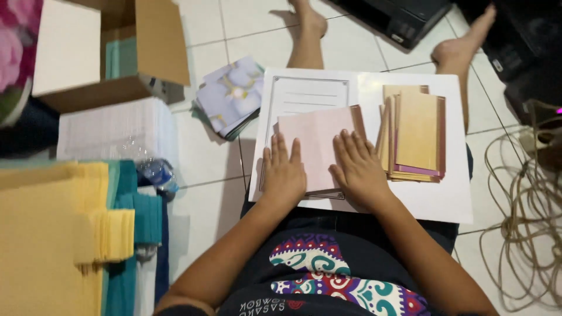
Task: Sorting and organizing printed paper covers into a folder while sitting on the floor.
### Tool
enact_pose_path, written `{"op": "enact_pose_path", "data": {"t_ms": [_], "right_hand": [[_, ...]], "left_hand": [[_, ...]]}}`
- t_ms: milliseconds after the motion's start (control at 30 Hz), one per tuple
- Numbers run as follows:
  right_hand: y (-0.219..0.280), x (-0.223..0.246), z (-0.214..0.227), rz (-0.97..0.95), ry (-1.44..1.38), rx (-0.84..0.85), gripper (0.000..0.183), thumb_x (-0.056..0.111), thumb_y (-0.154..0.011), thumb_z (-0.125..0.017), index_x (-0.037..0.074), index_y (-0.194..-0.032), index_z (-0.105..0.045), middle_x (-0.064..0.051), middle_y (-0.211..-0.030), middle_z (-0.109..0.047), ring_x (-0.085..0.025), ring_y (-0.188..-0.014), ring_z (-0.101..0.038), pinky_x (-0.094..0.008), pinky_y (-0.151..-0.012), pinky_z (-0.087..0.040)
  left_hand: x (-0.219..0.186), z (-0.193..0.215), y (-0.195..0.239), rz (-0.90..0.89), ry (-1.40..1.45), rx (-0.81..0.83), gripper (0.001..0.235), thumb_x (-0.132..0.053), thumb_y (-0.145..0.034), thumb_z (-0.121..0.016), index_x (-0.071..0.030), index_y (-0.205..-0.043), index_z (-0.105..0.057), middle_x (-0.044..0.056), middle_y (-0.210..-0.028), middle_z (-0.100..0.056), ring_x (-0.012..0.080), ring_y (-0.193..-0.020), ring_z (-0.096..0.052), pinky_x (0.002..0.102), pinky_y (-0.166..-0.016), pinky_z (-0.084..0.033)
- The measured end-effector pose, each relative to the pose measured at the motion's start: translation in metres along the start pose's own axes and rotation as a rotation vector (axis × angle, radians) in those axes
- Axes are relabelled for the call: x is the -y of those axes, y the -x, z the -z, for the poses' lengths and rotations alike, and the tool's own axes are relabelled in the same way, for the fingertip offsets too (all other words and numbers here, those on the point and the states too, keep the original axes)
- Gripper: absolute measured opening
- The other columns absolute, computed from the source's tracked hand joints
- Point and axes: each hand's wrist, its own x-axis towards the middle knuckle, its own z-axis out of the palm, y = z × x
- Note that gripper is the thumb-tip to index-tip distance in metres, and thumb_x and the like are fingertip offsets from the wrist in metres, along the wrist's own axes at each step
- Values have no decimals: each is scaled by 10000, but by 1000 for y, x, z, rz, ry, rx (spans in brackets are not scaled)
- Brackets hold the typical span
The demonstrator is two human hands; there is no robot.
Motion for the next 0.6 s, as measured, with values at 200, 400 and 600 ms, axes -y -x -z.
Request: {"op": "enact_pose_path", "data": {"t_ms": [200, 400, 600], "right_hand": [[-3, 1, -5, -13, 14, 23, 715, 526, -1070, -224, 81, -1629, -247, -174, -1693, -210, -363, -1563, -143, -504, -1241, -62], [-6, -6, -16, -7, 5, 14, 702, 503, -1077, -250, 78, -1635, -229, -180, -1696, -196, -369, -1563, -127, -511, -1237, -59], [-11, -10, -22, -48, 13, 50, 726, 536, -1066, -227, 93, -1640, -215, -156, -1707, -179, -335, -1573, -124, -488, -1240, -47]], "left_hand": [[-15, -14, -70, -184, -21, -131, 568, -229, -978, -438, -14, -1503, -451, 215, -1582, -416, 363, -1488, -371, 555, -1187, -259], [-9, 2, -83, -109, 77, 6, 654, -365, -1048, -360, 64, -1541, -332, 279, -1654, -223, 406, -1567, -136, 576, -1242, -49], [-4, 2, -7, -311, 37, 47, 679, -423, -1048, -356, 0, -1576, -302, 225, -1641, -304, 388, -1539, -235, 588, -1220, -122]]}}
